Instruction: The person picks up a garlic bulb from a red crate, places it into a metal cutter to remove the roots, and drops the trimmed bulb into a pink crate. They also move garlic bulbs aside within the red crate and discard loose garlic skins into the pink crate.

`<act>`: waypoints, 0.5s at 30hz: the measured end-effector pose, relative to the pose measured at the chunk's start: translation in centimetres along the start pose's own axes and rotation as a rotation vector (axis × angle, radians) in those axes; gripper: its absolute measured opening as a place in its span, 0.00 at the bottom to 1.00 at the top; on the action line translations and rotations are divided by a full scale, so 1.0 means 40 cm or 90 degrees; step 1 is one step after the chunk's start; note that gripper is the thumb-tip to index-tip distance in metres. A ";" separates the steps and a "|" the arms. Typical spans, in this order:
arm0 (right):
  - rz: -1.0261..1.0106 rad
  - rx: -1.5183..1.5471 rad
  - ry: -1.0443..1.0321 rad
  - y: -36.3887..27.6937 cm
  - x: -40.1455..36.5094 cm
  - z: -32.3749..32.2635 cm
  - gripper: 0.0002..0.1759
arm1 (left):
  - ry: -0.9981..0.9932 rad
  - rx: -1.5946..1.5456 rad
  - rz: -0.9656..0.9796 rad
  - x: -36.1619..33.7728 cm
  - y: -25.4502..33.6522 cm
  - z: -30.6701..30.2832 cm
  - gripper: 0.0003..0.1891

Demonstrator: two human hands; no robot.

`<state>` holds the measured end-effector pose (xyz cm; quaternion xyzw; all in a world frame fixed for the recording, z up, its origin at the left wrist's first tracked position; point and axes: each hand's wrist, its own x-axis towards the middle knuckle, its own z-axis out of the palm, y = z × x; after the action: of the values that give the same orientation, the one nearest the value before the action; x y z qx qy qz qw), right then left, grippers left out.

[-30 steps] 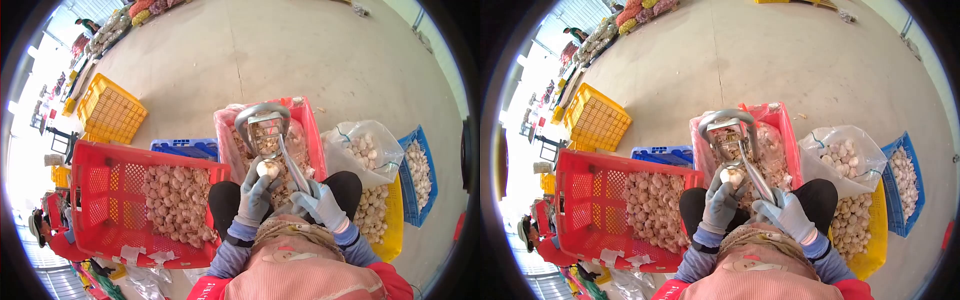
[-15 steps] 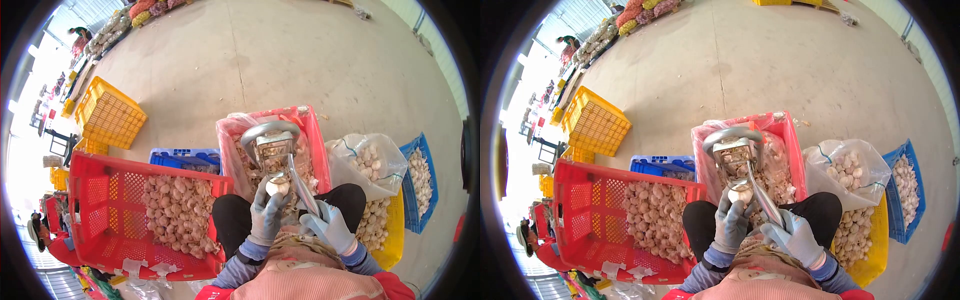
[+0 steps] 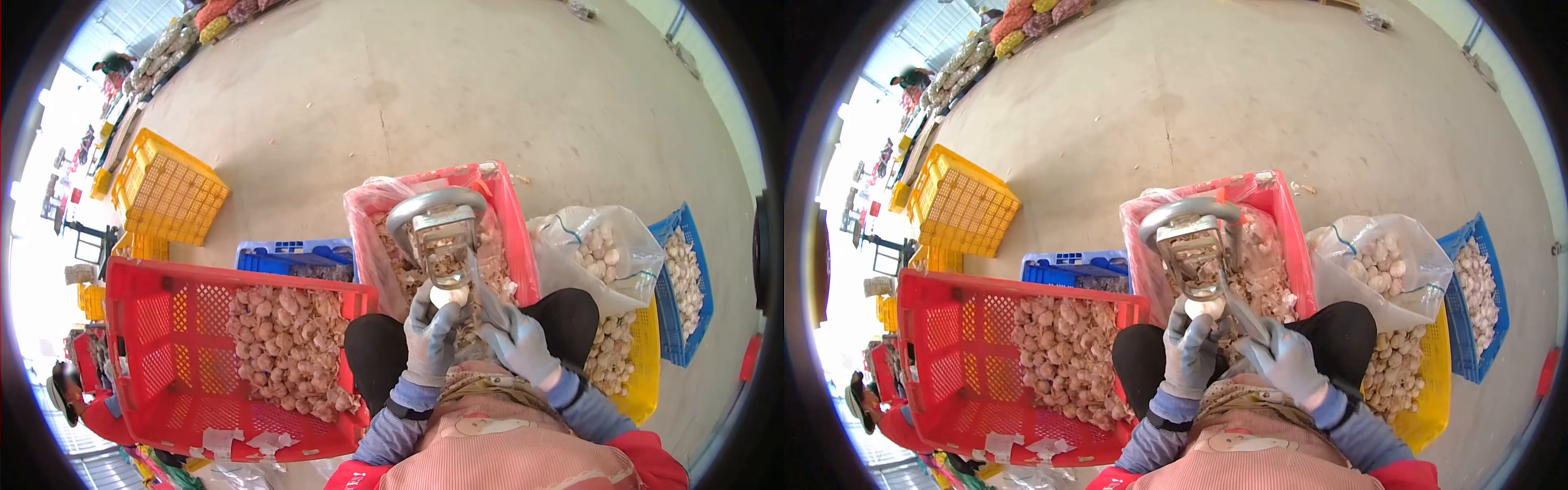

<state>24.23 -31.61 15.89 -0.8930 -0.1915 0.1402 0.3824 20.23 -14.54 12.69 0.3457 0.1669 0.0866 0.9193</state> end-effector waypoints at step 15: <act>0.149 0.603 -0.090 -0.101 -0.083 -0.035 0.29 | 0.053 0.381 -0.045 -0.129 0.021 0.057 0.20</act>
<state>20.88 -31.44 20.15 -0.6251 -0.0307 0.3139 0.7140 16.21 -16.70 16.13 0.5912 0.2347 0.0156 0.7715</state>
